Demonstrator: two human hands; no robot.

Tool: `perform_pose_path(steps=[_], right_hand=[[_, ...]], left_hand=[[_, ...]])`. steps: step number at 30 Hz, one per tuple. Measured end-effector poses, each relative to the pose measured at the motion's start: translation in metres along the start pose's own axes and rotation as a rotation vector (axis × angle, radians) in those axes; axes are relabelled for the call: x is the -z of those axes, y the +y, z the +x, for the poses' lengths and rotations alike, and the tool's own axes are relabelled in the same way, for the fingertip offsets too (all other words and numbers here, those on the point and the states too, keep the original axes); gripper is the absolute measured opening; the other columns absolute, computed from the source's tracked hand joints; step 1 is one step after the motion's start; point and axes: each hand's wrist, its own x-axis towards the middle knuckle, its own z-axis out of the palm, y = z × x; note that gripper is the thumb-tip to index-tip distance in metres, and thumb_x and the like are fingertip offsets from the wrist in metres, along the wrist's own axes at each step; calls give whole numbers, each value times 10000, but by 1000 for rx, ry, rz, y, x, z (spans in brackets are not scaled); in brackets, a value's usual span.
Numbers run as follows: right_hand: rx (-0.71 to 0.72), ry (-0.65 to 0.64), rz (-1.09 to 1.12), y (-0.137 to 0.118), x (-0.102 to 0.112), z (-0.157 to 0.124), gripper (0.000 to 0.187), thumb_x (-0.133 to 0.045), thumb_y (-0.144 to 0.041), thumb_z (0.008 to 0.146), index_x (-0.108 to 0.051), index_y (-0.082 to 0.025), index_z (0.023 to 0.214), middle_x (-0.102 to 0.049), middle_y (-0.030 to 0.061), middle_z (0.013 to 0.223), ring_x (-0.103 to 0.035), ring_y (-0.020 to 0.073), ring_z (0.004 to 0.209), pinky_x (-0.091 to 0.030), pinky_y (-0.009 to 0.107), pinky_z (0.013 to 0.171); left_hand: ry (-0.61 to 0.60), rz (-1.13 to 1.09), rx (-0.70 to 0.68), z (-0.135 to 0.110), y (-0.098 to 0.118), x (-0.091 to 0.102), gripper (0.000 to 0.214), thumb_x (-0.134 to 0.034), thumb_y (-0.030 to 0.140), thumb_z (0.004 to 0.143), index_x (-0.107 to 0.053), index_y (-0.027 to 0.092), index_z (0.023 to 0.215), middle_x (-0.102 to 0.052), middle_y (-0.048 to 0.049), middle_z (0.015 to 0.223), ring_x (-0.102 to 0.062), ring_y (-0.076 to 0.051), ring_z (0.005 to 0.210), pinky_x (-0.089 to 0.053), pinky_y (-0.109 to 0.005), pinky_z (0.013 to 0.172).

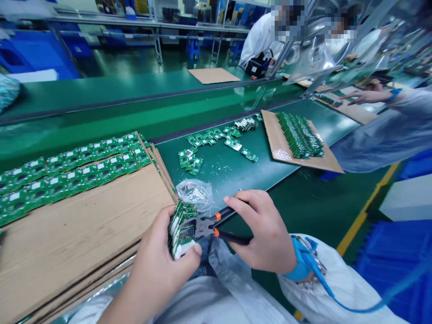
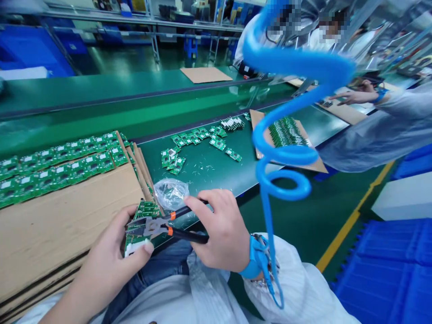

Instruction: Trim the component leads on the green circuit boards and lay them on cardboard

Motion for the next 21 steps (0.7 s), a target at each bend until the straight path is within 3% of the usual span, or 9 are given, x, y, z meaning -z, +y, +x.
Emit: perform_pose_path(steps=[7,14,18,21], right_hand=[[67,57,-51,9,4,1,432,-643,-230,670,-582,-136,1087,-580,101,898,-519,218,780,-421,381,686],[140,83,-108,16,12,1,275,-622,-245,733,-636,-145,989,-642,68,766,-542,164,640,-428,318,604],[52,-167,-108,18,31,-1,318,-603,-279,717,-657,-140,997,-664,67,758,-596,173,631,-430,301,563],[-74,-468,-59,21,44,1,336,-609,-266,665,-670,-202,988,-668,26,726,-612,164,606,-410,269,526]], left_hand=[[1,83,10,2,4,-3,488,-569,339,648,-471,222,1111,-621,-52,1028,-575,-266,936,-436,-400,800],[-141,-61,46,4,7,-10,459,-561,315,689,-482,205,1128,-621,-57,1077,-550,-262,1024,-417,-384,873],[-304,-315,135,7,9,-21,314,-584,282,692,-546,193,990,-645,-22,920,-578,-217,900,-440,-328,823],[-469,-566,388,6,5,-32,203,-616,294,665,-558,190,830,-613,17,702,-578,-156,688,-459,-261,638]])
